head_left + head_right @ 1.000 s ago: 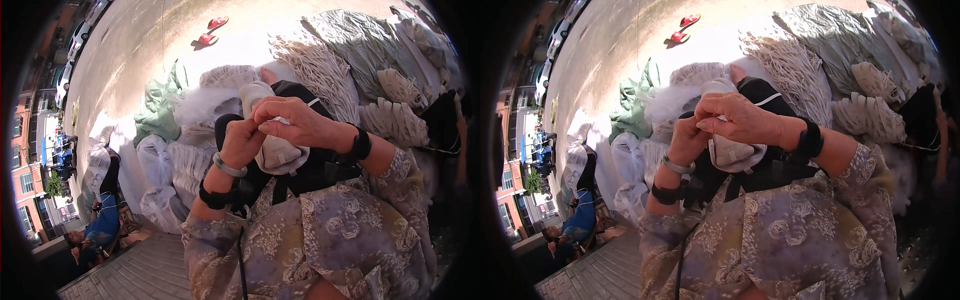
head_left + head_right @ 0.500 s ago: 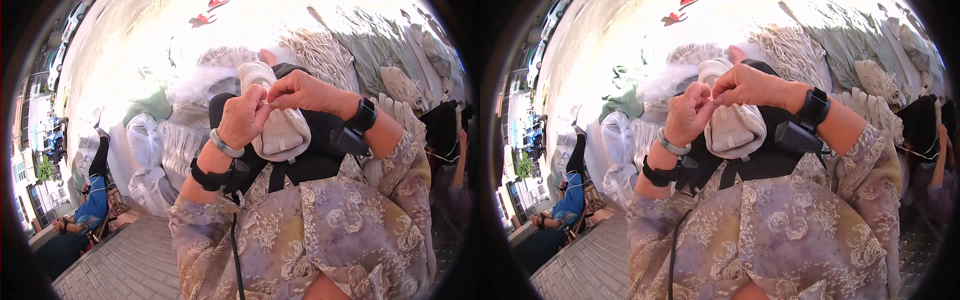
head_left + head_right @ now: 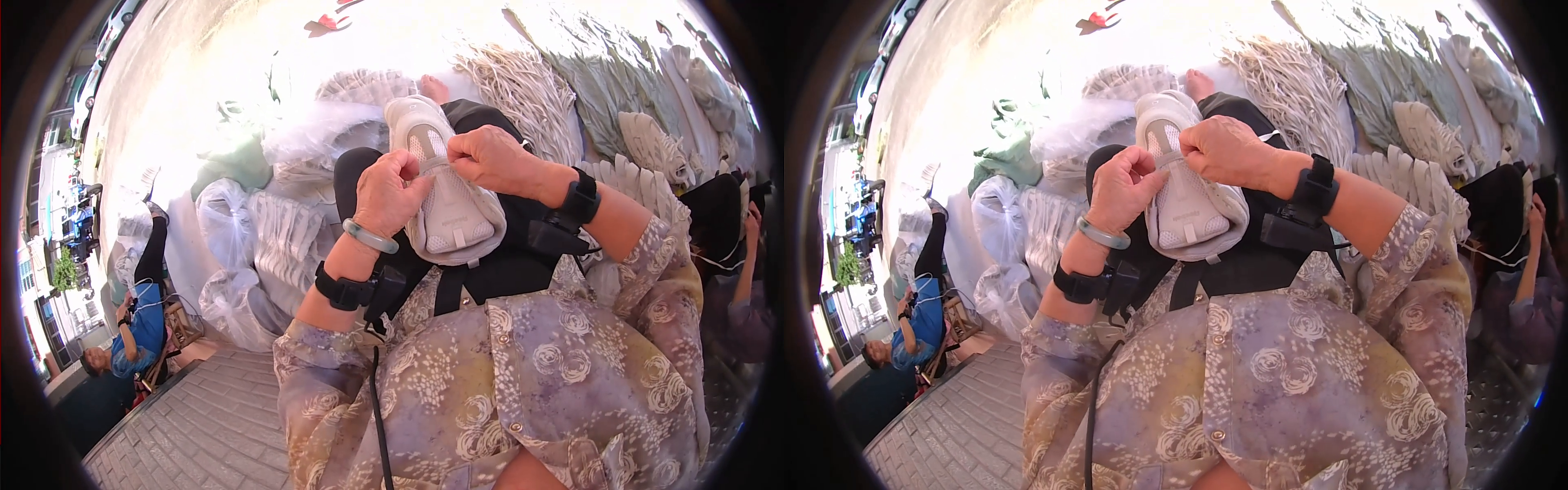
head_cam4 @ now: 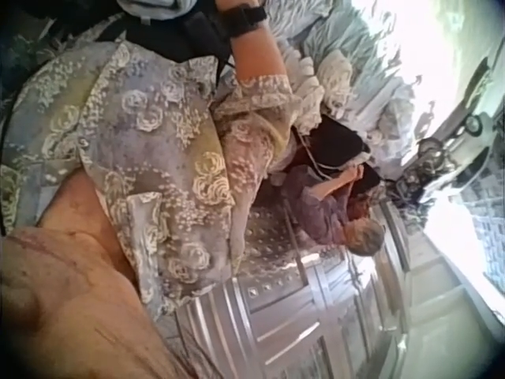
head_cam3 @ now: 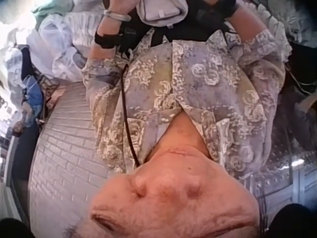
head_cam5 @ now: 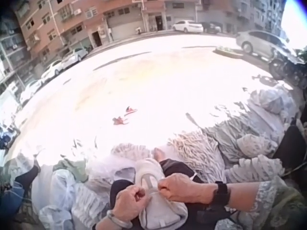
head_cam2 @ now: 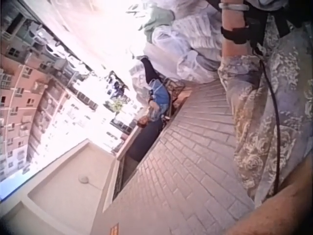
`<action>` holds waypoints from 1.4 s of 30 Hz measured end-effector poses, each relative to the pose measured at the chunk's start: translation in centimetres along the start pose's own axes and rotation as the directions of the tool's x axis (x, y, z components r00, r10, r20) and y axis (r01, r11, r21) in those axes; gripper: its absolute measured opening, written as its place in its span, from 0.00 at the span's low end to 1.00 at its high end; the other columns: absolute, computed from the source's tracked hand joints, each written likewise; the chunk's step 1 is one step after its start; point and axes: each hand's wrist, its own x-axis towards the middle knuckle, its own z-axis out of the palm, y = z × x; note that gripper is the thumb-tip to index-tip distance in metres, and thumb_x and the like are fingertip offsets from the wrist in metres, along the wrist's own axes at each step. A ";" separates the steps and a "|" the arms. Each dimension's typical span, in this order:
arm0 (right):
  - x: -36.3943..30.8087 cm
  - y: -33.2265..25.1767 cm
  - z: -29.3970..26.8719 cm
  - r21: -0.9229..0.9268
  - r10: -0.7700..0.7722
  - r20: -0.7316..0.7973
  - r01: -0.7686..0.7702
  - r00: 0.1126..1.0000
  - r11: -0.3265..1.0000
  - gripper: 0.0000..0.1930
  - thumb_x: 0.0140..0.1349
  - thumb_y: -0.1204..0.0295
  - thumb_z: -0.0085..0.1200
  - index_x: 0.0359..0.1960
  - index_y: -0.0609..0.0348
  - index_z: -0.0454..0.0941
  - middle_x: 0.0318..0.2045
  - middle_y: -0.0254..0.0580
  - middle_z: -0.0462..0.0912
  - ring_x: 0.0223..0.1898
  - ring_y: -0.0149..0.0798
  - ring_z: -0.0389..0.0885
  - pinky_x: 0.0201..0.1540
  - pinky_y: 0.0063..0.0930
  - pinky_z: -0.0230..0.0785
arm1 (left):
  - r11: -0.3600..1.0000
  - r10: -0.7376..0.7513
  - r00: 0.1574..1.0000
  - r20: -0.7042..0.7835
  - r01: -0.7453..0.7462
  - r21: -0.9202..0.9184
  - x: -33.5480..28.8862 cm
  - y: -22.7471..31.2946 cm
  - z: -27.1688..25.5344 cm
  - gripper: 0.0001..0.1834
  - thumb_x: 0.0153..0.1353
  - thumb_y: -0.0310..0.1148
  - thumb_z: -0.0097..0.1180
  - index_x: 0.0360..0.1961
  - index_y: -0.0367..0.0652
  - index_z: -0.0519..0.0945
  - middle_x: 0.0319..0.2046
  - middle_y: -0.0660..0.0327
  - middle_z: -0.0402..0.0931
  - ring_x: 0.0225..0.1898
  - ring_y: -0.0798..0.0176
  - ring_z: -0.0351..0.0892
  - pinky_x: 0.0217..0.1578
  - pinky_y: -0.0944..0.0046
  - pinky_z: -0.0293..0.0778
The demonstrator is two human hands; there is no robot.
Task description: Thread laces through the eyelets of a shoe.
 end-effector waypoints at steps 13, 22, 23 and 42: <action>1.5 0.6 1.3 -0.227 -0.081 0.091 0.100 0.992 0.969 0.07 0.47 0.73 0.44 0.19 0.64 0.71 0.18 0.55 0.73 0.24 0.52 0.74 0.28 0.41 0.64 | 0.930 -0.151 0.983 0.100 0.176 -0.323 -0.5 -2.1 1.6 0.11 0.51 0.29 0.62 0.31 0.40 0.72 0.21 0.73 0.65 0.22 0.80 0.61 0.23 0.78 0.63; 0.4 1.8 1.9 0.460 0.132 0.305 -0.267 0.943 0.847 0.04 0.50 0.76 0.48 0.24 0.64 0.72 0.16 0.40 0.69 0.22 0.28 0.67 0.27 0.27 0.62 | 0.965 -0.057 0.997 0.056 0.069 -0.254 -1.6 -1.6 1.6 0.12 0.51 0.29 0.61 0.33 0.40 0.70 0.18 0.72 0.62 0.20 0.78 0.58 0.21 0.75 0.61; 0.2 1.9 2.0 0.464 0.059 0.247 -0.171 0.967 0.869 0.04 0.51 0.75 0.48 0.24 0.64 0.72 0.17 0.42 0.69 0.22 0.30 0.68 0.28 0.28 0.63 | 0.969 -0.037 0.998 0.053 0.049 -0.242 -1.7 -1.5 1.6 0.13 0.51 0.30 0.61 0.33 0.40 0.70 0.18 0.71 0.62 0.20 0.78 0.59 0.21 0.75 0.61; 1.2 0.1 0.7 -0.032 0.098 0.085 -0.096 0.992 0.995 0.04 0.49 0.75 0.47 0.26 0.62 0.69 0.22 0.55 0.76 0.30 0.58 0.76 0.33 0.46 0.66 | 0.803 -0.177 0.956 0.236 0.279 -0.527 1.0 -3.4 2.0 0.10 0.49 0.26 0.62 0.30 0.41 0.72 0.21 0.73 0.67 0.22 0.79 0.64 0.23 0.78 0.64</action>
